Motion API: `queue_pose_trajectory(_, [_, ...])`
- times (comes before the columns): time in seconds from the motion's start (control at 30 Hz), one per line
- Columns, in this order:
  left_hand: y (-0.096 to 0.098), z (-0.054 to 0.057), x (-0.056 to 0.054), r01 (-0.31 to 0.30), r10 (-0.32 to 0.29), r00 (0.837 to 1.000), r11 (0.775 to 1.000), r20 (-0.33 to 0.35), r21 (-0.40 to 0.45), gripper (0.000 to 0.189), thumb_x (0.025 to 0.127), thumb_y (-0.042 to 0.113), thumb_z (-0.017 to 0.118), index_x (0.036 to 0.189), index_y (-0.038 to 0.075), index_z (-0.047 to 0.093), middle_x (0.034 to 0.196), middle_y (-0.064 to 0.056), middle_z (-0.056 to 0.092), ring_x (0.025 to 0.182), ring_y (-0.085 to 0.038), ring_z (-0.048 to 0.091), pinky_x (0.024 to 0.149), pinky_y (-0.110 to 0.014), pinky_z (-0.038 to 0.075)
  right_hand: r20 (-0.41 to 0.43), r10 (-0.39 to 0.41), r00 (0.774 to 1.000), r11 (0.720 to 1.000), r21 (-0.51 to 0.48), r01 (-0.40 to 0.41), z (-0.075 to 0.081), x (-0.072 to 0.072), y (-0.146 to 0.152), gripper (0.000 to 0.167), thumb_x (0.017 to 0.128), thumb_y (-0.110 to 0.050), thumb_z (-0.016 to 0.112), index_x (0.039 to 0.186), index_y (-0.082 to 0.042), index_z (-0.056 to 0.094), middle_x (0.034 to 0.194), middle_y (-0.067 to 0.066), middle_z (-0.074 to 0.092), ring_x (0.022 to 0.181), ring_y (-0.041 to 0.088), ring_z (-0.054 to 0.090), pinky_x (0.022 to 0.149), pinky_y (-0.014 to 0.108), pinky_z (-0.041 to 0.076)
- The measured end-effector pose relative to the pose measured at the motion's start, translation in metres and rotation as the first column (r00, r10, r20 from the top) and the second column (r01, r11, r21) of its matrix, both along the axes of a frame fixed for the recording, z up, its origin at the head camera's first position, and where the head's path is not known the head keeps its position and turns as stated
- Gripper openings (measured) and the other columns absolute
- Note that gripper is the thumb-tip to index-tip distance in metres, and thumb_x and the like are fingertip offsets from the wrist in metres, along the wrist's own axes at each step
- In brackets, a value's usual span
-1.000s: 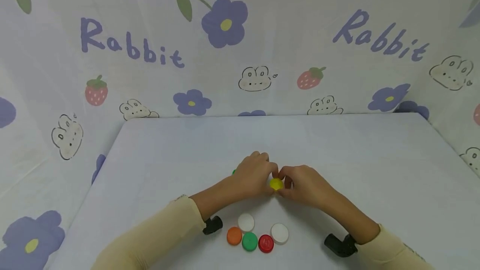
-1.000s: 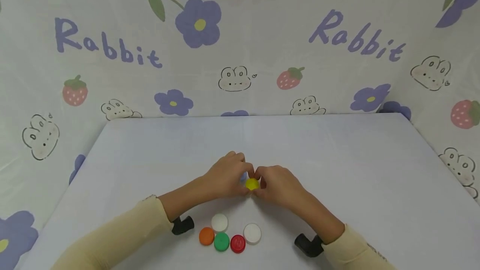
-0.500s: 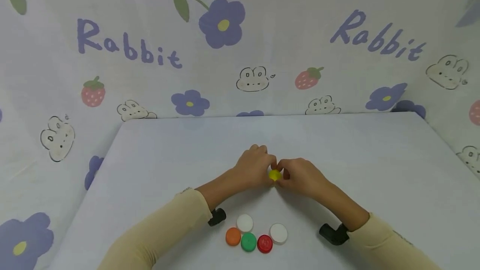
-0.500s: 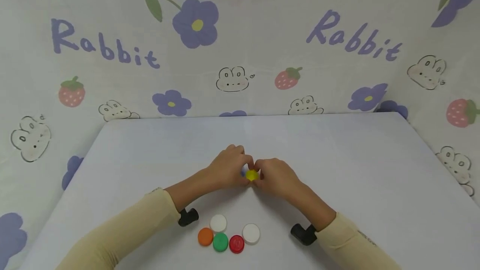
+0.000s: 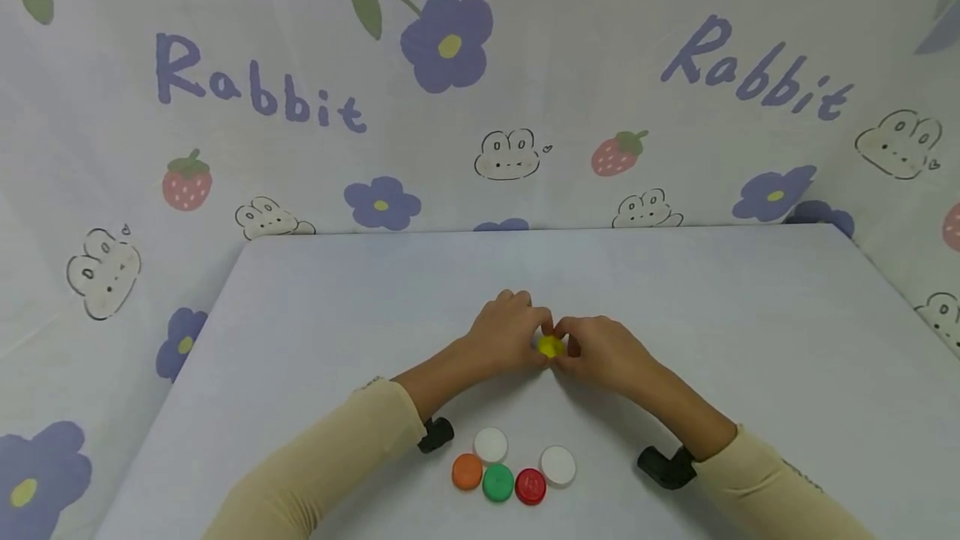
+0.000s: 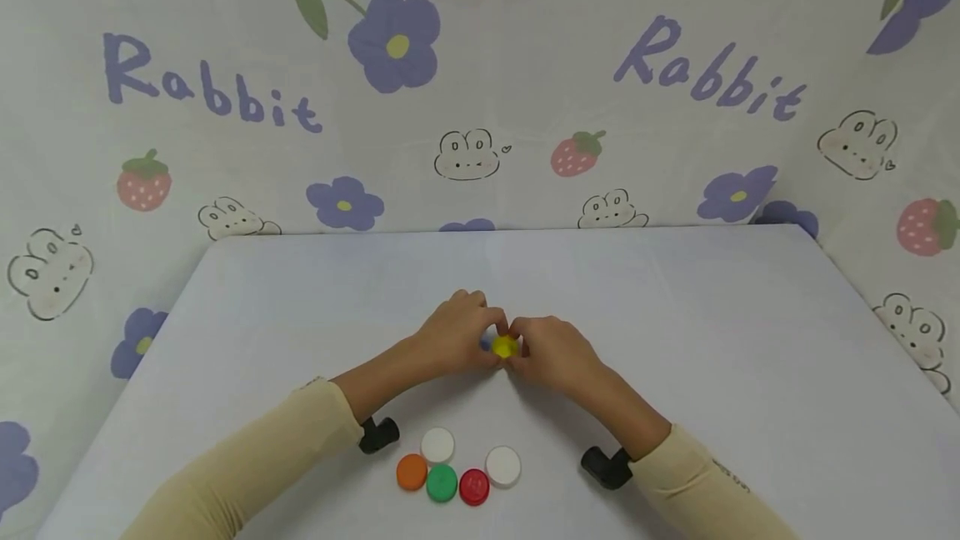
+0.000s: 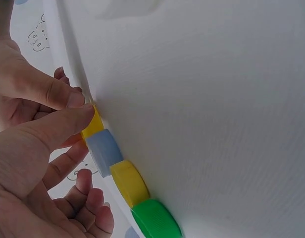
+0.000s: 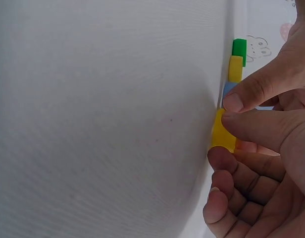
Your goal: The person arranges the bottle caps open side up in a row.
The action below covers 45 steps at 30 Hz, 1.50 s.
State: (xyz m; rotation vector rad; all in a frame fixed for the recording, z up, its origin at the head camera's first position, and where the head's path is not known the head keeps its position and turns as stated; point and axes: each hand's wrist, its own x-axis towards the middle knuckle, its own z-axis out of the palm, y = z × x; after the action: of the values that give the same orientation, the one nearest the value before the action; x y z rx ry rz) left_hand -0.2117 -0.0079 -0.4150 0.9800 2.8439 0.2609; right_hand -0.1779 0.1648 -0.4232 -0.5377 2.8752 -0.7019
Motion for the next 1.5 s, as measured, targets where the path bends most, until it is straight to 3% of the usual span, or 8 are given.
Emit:
queue_pose_trajectory(0.27, [0.000, -0.003, 0.000, -0.008, 0.008, 1.000, 1.000, -0.011, 0.006, 0.036, 0.084, 0.037, 0.085, 0.116, 0.022, 0.075, 0.100, -0.001, 0.060, 0.089, -0.017, 0.048, 0.072, -0.026, 0.040, -0.008, 0.008, 1.000, 1.000, -0.010, -0.008, -0.002, 0.001, 0.001, 0.028, 0.088, -0.009, 0.080, 0.112, 0.002, 0.070, 0.069, -0.001, 0.058, 0.061, 0.013, 0.051, 0.058, 0.027, 0.044])
queue_pose_trajectory(0.47, [-0.006, -0.002, 0.006, -0.026, 0.026, 1.000, 0.999, -0.014, 0.025, 0.050, 0.084, 0.040, 0.086, 0.127, 0.020, 0.069, 0.109, -0.003, 0.060, 0.095, -0.019, 0.049, 0.078, -0.030, 0.043, 0.036, -0.014, 0.999, 1.000, 0.010, 0.013, 0.003, 0.003, 0.001, 0.047, 0.087, -0.013, 0.081, 0.127, 0.006, 0.063, 0.071, -0.001, 0.060, 0.063, 0.014, 0.054, 0.060, 0.029, 0.047])
queue_pose_trajectory(0.57, [-0.011, -0.002, 0.012, -0.046, 0.047, 0.999, 0.997, -0.005, 0.058, 0.056, 0.084, 0.041, 0.085, 0.132, 0.020, 0.066, 0.114, -0.003, 0.059, 0.102, -0.021, 0.049, 0.084, -0.033, 0.043, 0.016, -0.030, 0.999, 0.999, 0.041, 0.030, 0.007, 0.008, 0.002, 0.052, 0.087, -0.013, 0.081, 0.132, 0.005, 0.060, 0.074, -0.001, 0.062, 0.065, 0.014, 0.054, 0.062, 0.030, 0.048])
queue_pose_trajectory(0.73, [-0.023, 0.000, 0.030, -0.064, 0.060, 0.998, 0.987, 0.033, 0.149, 0.054, 0.085, 0.042, 0.083, 0.131, 0.021, 0.065, 0.118, -0.003, 0.059, 0.112, -0.023, 0.049, 0.093, -0.039, 0.044, -0.106, -0.031, 0.994, 0.996, 0.080, 0.039, 0.010, 0.029, 0.001, 0.042, 0.088, -0.016, 0.082, 0.125, -0.002, 0.068, 0.083, -0.002, 0.064, 0.073, 0.014, 0.055, 0.067, 0.031, 0.051])
queue_pose_trajectory(0.9, [-0.038, 0.003, 0.055, -0.036, 0.022, 0.997, 0.977, 0.068, 0.210, 0.041, 0.087, 0.040, 0.082, 0.122, 0.021, 0.070, 0.114, 0.000, 0.058, 0.112, -0.021, 0.046, 0.093, -0.039, 0.042, -0.175, 0.061, 0.983, 0.998, 0.020, -0.058, 0.014, 0.056, -0.003, 0.026, 0.085, -0.015, 0.084, 0.107, -0.007, 0.074, 0.081, -0.009, 0.063, 0.074, 0.011, 0.056, 0.069, 0.028, 0.052])
queue_pose_trajectory(1.2, [-0.059, 0.004, 0.093, 0.052, -0.077, 0.988, 0.982, 0.136, 0.182, 0.028, 0.085, 0.046, 0.083, 0.107, 0.030, 0.077, 0.101, 0.011, 0.057, 0.104, -0.011, 0.044, 0.085, -0.031, 0.041, -0.094, 0.230, 0.969, 0.972, -0.028, -0.234, 0.015, 0.090, -0.008, 0.019, 0.086, -0.019, 0.084, 0.102, -0.015, 0.076, 0.082, -0.017, 0.057, 0.077, 0.005, 0.054, 0.070, 0.026, 0.052])
queue_pose_trajectory(1.37, [-0.063, -0.001, 0.112, 0.111, -0.130, 0.987, 0.978, 0.099, 0.177, 0.030, 0.083, 0.053, 0.081, 0.102, 0.030, 0.077, 0.095, 0.015, 0.052, 0.097, -0.008, 0.042, 0.079, -0.025, 0.038, -0.055, 0.330, 0.942, 0.943, -0.032, -0.332, 0.009, 0.102, -0.010, 0.019, 0.086, -0.021, 0.083, 0.102, -0.016, 0.075, 0.079, -0.018, 0.052, 0.071, -0.001, 0.047, 0.063, 0.021, 0.046])
queue_pose_trajectory(1.5, [-0.062, -0.004, 0.121, 0.139, -0.151, 0.986, 0.978, 0.067, 0.154, 0.029, 0.082, 0.054, 0.081, 0.098, 0.029, 0.077, 0.091, 0.017, 0.048, 0.090, -0.005, 0.039, 0.073, -0.021, 0.035, 0.004, 0.362, 0.932, 0.930, -0.062, -0.361, 0.005, 0.110, -0.012, 0.017, 0.087, -0.019, 0.081, 0.103, -0.017, 0.076, 0.083, -0.019, 0.054, 0.072, -0.002, 0.046, 0.064, 0.020, 0.045])
